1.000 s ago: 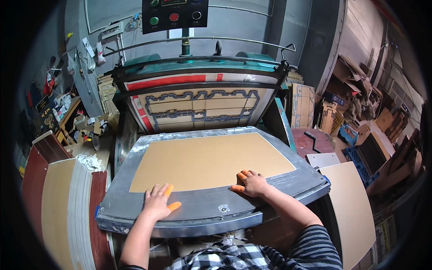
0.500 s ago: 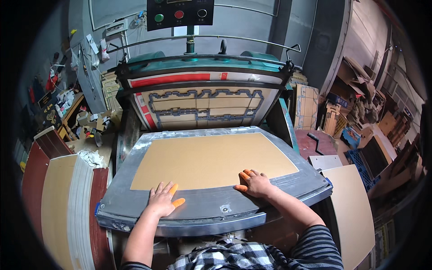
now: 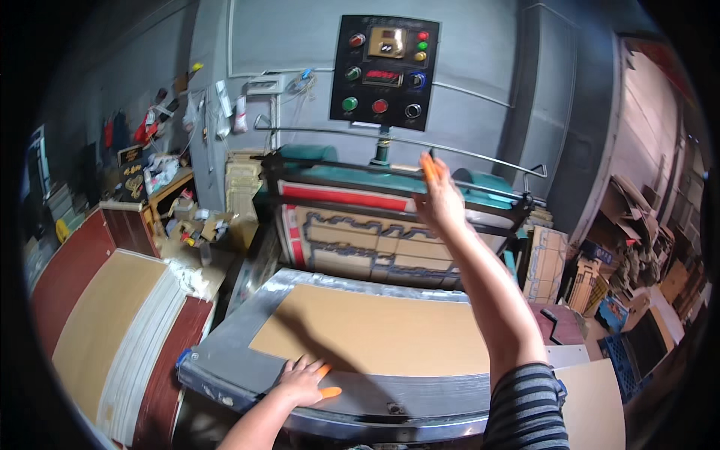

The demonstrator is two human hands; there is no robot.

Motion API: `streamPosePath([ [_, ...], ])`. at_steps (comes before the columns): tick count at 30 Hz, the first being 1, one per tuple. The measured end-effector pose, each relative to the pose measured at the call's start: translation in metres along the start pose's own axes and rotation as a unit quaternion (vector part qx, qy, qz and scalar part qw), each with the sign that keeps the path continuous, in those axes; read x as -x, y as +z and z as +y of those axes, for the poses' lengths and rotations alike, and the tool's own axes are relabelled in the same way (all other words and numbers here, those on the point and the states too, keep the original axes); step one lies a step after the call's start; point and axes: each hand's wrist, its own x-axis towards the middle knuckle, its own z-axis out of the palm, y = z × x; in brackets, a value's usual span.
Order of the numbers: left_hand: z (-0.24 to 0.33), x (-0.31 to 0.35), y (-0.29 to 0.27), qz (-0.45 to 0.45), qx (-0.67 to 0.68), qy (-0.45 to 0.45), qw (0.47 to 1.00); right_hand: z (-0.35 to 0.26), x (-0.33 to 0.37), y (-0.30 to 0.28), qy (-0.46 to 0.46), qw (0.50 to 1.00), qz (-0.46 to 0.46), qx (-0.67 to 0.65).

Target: The person repeatedly picks up sheets of cardboard from a stack, places them on a hydraulic guillotine cutter, aligns them, and operates the machine to cut them. The cut pieces are then stacked on a nearby table.

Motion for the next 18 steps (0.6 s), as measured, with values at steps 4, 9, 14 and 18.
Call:
streamPosePath([
  [4, 0.006, -0.02, 0.013, 0.039, 0.003, 0.022, 0.999, -0.002, -0.085, -0.002, 0.143, 0.974, -0.059, 0.163],
  [9, 0.011, -0.005, 0.003, 0.04, 0.025, 0.014, 0.999, -0.01, -0.101, 0.002, 0.166, 0.968, -0.079, 0.169],
  [14, 0.008, -0.004, -0.001, 0.025, 0.035, 0.0, 0.999, -0.012, -0.114, 0.009, 0.13, 0.975, -0.028, 0.176],
  [18, 0.008, -0.007, -0.001, 0.009, 0.035, -0.005, 0.999, -0.009, -0.113, 0.013, 0.111, 0.97, -0.02, 0.217],
])
